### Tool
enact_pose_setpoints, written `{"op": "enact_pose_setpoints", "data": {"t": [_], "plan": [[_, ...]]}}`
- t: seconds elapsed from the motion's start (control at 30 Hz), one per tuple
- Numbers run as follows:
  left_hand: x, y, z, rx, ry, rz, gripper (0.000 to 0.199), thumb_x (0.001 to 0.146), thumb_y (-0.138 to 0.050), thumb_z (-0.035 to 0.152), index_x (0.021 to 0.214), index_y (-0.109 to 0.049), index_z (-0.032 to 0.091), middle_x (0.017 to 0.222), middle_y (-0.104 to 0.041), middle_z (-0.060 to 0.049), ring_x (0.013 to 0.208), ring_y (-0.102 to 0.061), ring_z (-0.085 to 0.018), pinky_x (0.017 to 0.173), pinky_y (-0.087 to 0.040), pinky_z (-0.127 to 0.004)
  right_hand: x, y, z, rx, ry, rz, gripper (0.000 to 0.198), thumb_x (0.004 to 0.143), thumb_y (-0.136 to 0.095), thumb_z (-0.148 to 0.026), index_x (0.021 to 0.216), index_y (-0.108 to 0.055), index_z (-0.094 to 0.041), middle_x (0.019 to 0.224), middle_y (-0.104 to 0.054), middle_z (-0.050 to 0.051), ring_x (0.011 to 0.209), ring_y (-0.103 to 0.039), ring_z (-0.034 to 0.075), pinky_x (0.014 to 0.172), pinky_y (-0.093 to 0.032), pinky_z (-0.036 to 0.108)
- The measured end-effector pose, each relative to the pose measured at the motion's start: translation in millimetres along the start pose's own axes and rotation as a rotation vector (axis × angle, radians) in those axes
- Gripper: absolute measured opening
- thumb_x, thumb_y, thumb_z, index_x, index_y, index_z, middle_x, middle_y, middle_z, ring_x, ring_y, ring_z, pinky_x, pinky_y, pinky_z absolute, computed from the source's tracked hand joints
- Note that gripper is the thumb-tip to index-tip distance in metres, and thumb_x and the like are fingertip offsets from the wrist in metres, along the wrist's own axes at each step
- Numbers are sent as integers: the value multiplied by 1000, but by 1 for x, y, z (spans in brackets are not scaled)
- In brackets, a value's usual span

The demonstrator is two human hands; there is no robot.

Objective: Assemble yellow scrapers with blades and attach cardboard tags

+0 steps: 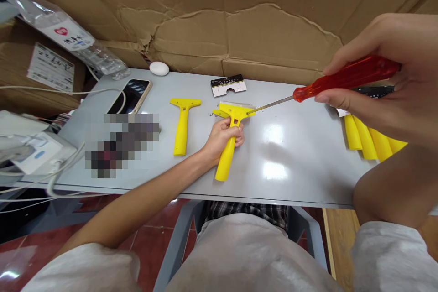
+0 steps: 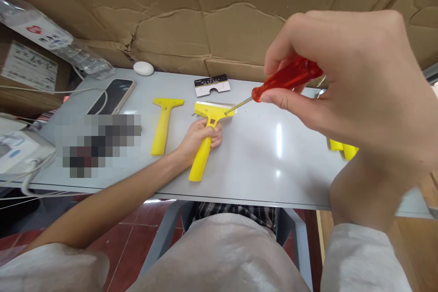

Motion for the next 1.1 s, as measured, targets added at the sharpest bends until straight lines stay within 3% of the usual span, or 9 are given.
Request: {"op": "enact_pose_setpoints", "data": {"t": [0.27,0.47,0.63,0.87,1.1], "plan": [[-3,-4,6,9,35,-5,26,56,-75,12,73,-57,17,62,-55,4,48,-48,-8,44,-36,-23,1,-1,1,-71,-18,27,24,95,-75,-57,98,-72,-33,78,-70,-5,67,-67,21,73,-53,45],[-2,-4,5,1,21,9,25,56,-76,13,73,-58,17,63,-56,3,49,-48,-7,44,-36,-23,-4,-1,7,0,24,-34,35,87,-78,-46,120,-69,-44,111,-77,-4,82,-74,24,69,-58,43],[-3,-4,6,17,29,0,24,57,-75,13,73,-58,17,62,-55,4,48,-47,-7,44,-37,-23,-4,0,6,6,2,12,27,86,-81,-49,110,-72,-41,92,-74,-4,74,-71,22,71,-61,42],[-3,-3,5,18,30,-8,22,57,-74,13,71,-58,17,61,-55,3,47,-48,-8,44,-36,-23,0,-4,6,-10,-34,12,26,86,-82,-50,105,-72,-36,90,-78,-4,76,-76,26,81,-61,47],[-5,-3,3,22,18,10,23,57,-75,13,73,-58,16,63,-56,3,47,-49,-8,45,-35,-23,4,-12,-15,-11,-100,46,19,85,-72,-37,102,-65,-33,82,-75,-7,72,-75,26,87,-60,52]]}}
Point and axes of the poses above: each hand's wrist, its own x-axis towards the middle knuckle, its own y-axis out of the back of the hand, z = x × y, the point moved 1 cm from there along x, towards the middle knuckle
